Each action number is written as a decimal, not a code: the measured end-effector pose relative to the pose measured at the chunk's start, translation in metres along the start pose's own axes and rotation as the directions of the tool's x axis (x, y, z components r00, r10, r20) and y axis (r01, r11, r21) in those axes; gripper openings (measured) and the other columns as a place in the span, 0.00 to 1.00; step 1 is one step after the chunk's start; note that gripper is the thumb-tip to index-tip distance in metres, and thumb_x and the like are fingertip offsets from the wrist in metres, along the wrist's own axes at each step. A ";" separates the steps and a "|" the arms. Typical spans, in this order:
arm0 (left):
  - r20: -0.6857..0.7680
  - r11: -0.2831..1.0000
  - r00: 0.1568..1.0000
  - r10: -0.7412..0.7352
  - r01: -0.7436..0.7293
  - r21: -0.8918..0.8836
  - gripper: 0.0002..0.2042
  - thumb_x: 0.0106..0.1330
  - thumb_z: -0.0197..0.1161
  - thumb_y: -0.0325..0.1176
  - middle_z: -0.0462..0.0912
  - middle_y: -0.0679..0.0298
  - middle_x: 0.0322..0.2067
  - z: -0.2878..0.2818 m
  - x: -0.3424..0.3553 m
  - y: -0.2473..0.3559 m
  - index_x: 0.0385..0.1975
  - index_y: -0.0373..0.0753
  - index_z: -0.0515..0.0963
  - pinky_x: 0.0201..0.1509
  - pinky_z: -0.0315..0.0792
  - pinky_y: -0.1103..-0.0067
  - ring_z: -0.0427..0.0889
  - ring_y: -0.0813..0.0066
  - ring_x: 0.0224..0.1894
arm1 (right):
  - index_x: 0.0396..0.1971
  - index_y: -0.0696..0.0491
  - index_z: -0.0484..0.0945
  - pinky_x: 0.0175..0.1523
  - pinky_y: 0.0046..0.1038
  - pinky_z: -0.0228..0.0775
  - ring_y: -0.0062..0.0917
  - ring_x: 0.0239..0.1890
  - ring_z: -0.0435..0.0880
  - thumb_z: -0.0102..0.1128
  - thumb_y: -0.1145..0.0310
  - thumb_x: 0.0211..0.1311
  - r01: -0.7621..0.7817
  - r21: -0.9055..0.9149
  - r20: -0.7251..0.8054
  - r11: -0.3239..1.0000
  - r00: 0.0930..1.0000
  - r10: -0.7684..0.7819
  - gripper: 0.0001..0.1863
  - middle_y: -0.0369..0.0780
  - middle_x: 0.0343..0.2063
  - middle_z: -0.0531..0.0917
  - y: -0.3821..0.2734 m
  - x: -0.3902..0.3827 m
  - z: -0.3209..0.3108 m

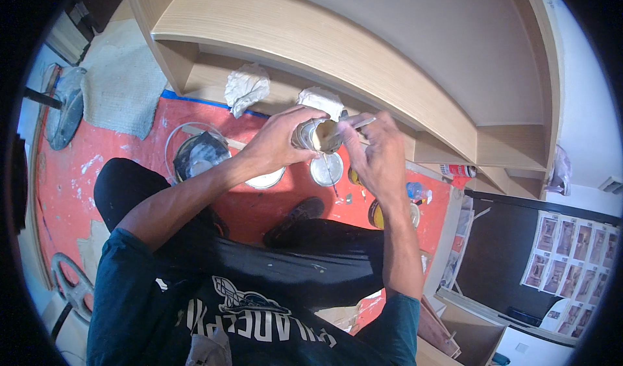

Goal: The person sits on the floor and mixes paint in a small container using a wooden stick. They then use a cloth to wipe the edge of a wooden cabinet before returning to mix the paint again.

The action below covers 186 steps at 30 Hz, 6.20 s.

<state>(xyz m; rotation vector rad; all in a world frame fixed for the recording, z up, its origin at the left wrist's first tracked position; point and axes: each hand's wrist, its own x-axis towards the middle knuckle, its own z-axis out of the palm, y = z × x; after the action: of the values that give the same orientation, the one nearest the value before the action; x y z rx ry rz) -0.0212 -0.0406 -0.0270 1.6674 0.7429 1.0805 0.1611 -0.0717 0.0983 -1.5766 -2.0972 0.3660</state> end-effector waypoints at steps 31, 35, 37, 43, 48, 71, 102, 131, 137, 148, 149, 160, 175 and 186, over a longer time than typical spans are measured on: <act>-0.055 0.997 0.996 0.067 -0.064 0.045 0.31 0.49 0.78 0.25 0.80 0.52 0.53 -0.003 0.004 0.008 0.57 0.35 0.75 0.61 0.75 0.66 0.81 0.53 0.57 | 0.38 0.56 0.89 0.46 0.30 0.73 0.28 0.37 0.78 0.68 0.68 0.67 -0.005 0.108 -0.077 0.994 0.997 0.013 0.08 0.40 0.32 0.89 0.002 -0.003 0.001; -0.036 0.990 0.995 0.093 -0.088 0.105 0.31 0.49 0.78 0.25 0.80 0.53 0.53 -0.005 0.005 0.006 0.57 0.35 0.76 0.61 0.75 0.66 0.81 0.52 0.57 | 0.38 0.55 0.90 0.47 0.29 0.73 0.26 0.38 0.79 0.68 0.68 0.67 0.008 0.088 0.001 0.996 1.000 -0.009 0.07 0.39 0.32 0.90 0.009 -0.003 0.002; -0.006 0.986 0.996 0.092 -0.091 0.143 0.31 0.49 0.78 0.25 0.80 0.53 0.53 -0.006 0.004 0.008 0.57 0.36 0.76 0.61 0.75 0.65 0.80 0.52 0.57 | 0.39 0.56 0.90 0.47 0.30 0.73 0.25 0.39 0.79 0.68 0.67 0.68 -0.066 0.325 0.050 0.943 0.997 0.053 0.08 0.39 0.34 0.90 0.013 -0.007 0.004; -0.009 0.988 0.997 0.072 -0.070 0.136 0.31 0.49 0.78 0.26 0.80 0.52 0.53 -0.008 0.003 0.009 0.57 0.36 0.76 0.62 0.75 0.66 0.80 0.52 0.57 | 0.38 0.55 0.90 0.48 0.31 0.73 0.29 0.38 0.80 0.68 0.66 0.67 0.035 0.026 0.009 0.999 0.999 -0.035 0.09 0.41 0.35 0.90 0.018 -0.006 -0.004; -0.003 0.988 0.998 0.065 -0.064 0.139 0.31 0.50 0.78 0.27 0.80 0.52 0.52 -0.010 0.004 0.006 0.57 0.35 0.76 0.62 0.75 0.65 0.80 0.51 0.57 | 0.38 0.54 0.90 0.47 0.33 0.73 0.31 0.38 0.80 0.69 0.68 0.66 0.102 -0.037 0.006 0.994 0.995 -0.102 0.07 0.41 0.34 0.90 0.011 -0.008 -0.003; -0.020 0.996 0.999 0.049 -0.050 -0.072 0.33 0.48 0.75 0.25 0.76 0.50 0.53 0.008 -0.001 -0.006 0.57 0.34 0.71 0.65 0.70 0.64 0.76 0.50 0.59 | 0.35 0.62 0.83 0.50 0.33 0.72 0.32 0.39 0.80 0.59 0.73 0.71 0.024 0.124 0.010 0.992 1.000 -0.026 0.08 0.44 0.32 0.83 -0.002 -0.010 0.005; -0.108 0.998 0.992 0.060 -0.062 -0.014 0.34 0.48 0.77 0.30 0.79 0.52 0.55 0.005 0.000 -0.015 0.59 0.38 0.74 0.66 0.71 0.62 0.77 0.52 0.60 | 0.37 0.60 0.86 0.48 0.36 0.74 0.37 0.37 0.82 0.67 0.70 0.65 -0.010 0.163 0.021 0.987 1.000 0.007 0.08 0.45 0.31 0.87 -0.006 0.001 0.006; -0.042 0.996 0.997 0.060 -0.058 0.065 0.32 0.53 0.77 0.26 0.78 0.53 0.56 -0.002 0.001 0.009 0.60 0.35 0.74 0.65 0.72 0.67 0.78 0.56 0.60 | 0.37 0.56 0.88 0.45 0.33 0.71 0.31 0.36 0.77 0.67 0.67 0.68 0.033 0.207 0.001 0.978 0.999 -0.034 0.08 0.41 0.33 0.88 0.013 -0.001 0.001; -0.018 0.995 0.998 0.055 -0.054 0.079 0.33 0.51 0.77 0.26 0.78 0.51 0.56 -0.006 0.002 0.013 0.61 0.35 0.75 0.64 0.73 0.67 0.79 0.53 0.60 | 0.38 0.55 0.88 0.46 0.32 0.72 0.30 0.37 0.78 0.66 0.69 0.68 -0.004 0.179 0.043 0.984 0.999 -0.004 0.07 0.40 0.33 0.89 0.020 -0.006 0.002; -0.047 0.995 0.997 0.055 -0.051 0.082 0.33 0.50 0.77 0.25 0.78 0.51 0.56 -0.009 0.003 0.013 0.60 0.35 0.76 0.64 0.73 0.65 0.79 0.51 0.60 | 0.40 0.55 0.88 0.46 0.32 0.72 0.30 0.37 0.78 0.66 0.69 0.68 0.092 0.201 0.056 0.975 0.993 -0.105 0.07 0.39 0.32 0.89 0.014 -0.003 -0.002; -0.042 0.995 0.998 0.052 -0.048 0.090 0.33 0.50 0.77 0.25 0.78 0.51 0.56 -0.008 0.003 0.014 0.60 0.35 0.76 0.64 0.73 0.65 0.79 0.51 0.60 | 0.39 0.55 0.88 0.46 0.32 0.73 0.30 0.37 0.79 0.66 0.69 0.68 0.100 0.112 0.010 0.989 0.995 -0.101 0.07 0.39 0.32 0.89 0.014 -0.003 -0.003; -0.083 0.992 0.994 0.071 -0.062 0.106 0.32 0.51 0.77 0.25 0.79 0.51 0.57 -0.009 0.003 0.012 0.61 0.34 0.76 0.64 0.74 0.66 0.79 0.51 0.60 | 0.40 0.56 0.88 0.49 0.30 0.74 0.27 0.40 0.81 0.66 0.67 0.70 0.008 0.143 -0.011 0.990 1.000 -0.006 0.09 0.40 0.34 0.89 0.022 -0.003 0.007; -0.088 0.992 0.993 0.078 -0.069 0.103 0.33 0.51 0.77 0.26 0.79 0.50 0.57 -0.008 0.003 0.016 0.61 0.33 0.76 0.64 0.75 0.66 0.80 0.52 0.59 | 0.40 0.57 0.89 0.47 0.28 0.74 0.23 0.39 0.80 0.64 0.67 0.72 -0.108 0.270 0.044 0.957 0.994 0.100 0.10 0.40 0.32 0.88 0.020 -0.005 0.001; -0.044 0.998 0.999 -0.008 0.011 0.067 0.34 0.51 0.79 0.28 0.80 0.50 0.55 -0.006 0.000 0.018 0.61 0.31 0.75 0.63 0.74 0.69 0.81 0.56 0.58 | 0.40 0.58 0.87 0.45 0.28 0.75 0.22 0.39 0.81 0.64 0.65 0.73 -0.130 0.350 0.003 0.928 0.990 0.138 0.11 0.40 0.33 0.88 0.019 -0.002 0.002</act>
<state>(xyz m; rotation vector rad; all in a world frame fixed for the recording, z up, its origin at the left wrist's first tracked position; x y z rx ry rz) -0.0271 -0.0437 -0.0096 1.7000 0.8233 1.0986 0.1760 -0.0682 0.0868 -1.5022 -1.7901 0.7239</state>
